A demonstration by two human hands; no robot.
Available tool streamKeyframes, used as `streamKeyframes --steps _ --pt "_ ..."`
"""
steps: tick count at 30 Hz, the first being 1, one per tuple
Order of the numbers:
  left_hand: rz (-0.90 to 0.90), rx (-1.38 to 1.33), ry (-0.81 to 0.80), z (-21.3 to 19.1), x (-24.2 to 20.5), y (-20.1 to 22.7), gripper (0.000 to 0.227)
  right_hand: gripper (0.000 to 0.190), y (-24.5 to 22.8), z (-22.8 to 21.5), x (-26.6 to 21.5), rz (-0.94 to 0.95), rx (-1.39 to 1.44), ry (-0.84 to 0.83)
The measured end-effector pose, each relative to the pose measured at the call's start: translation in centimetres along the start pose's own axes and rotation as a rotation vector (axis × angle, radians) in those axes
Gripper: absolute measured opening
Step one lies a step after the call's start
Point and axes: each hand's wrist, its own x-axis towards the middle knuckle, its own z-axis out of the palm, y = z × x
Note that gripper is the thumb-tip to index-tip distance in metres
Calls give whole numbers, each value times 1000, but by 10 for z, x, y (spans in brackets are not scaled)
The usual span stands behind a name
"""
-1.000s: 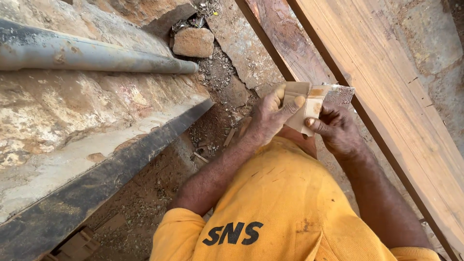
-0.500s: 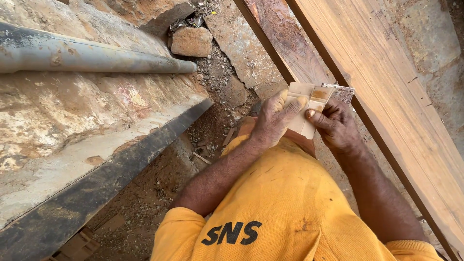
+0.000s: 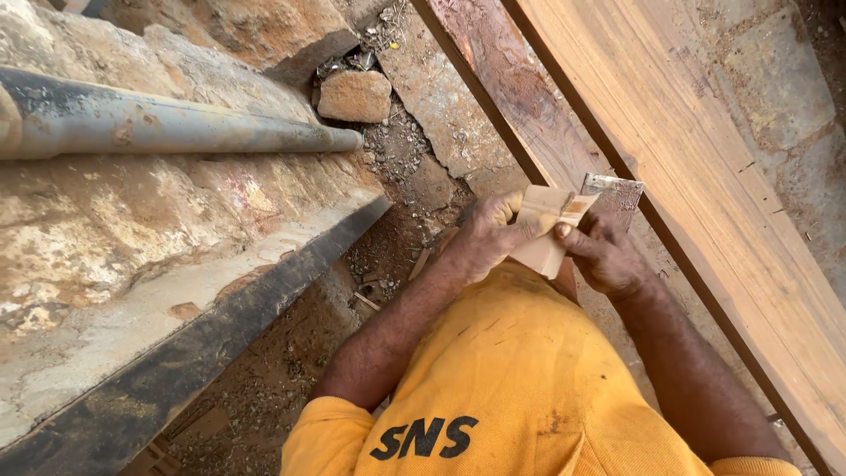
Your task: The person applies wood filler to a long wooden plank and sands it in a workshop.
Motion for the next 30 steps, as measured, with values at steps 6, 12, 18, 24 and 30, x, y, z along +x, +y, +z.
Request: streamKeyframes --steps 6,12,18,24,30 --pt "-25 93 36 5 -2 -29 42 23 -6 2 -5 -88 -206 52" --pt "-53 168 370 24 -8 -33 41 17 -9 4 -1 -329 -660 114" --pt "72 133 300 19 -9 -6 41 27 -23 36 -14 -359 -271 63" --pt "293 370 231 11 -6 3 39 27 -5 7 -8 -60 -62 37" --pt "285 324 314 19 -2 -1 38 16 -12 16 -16 -261 -482 109"
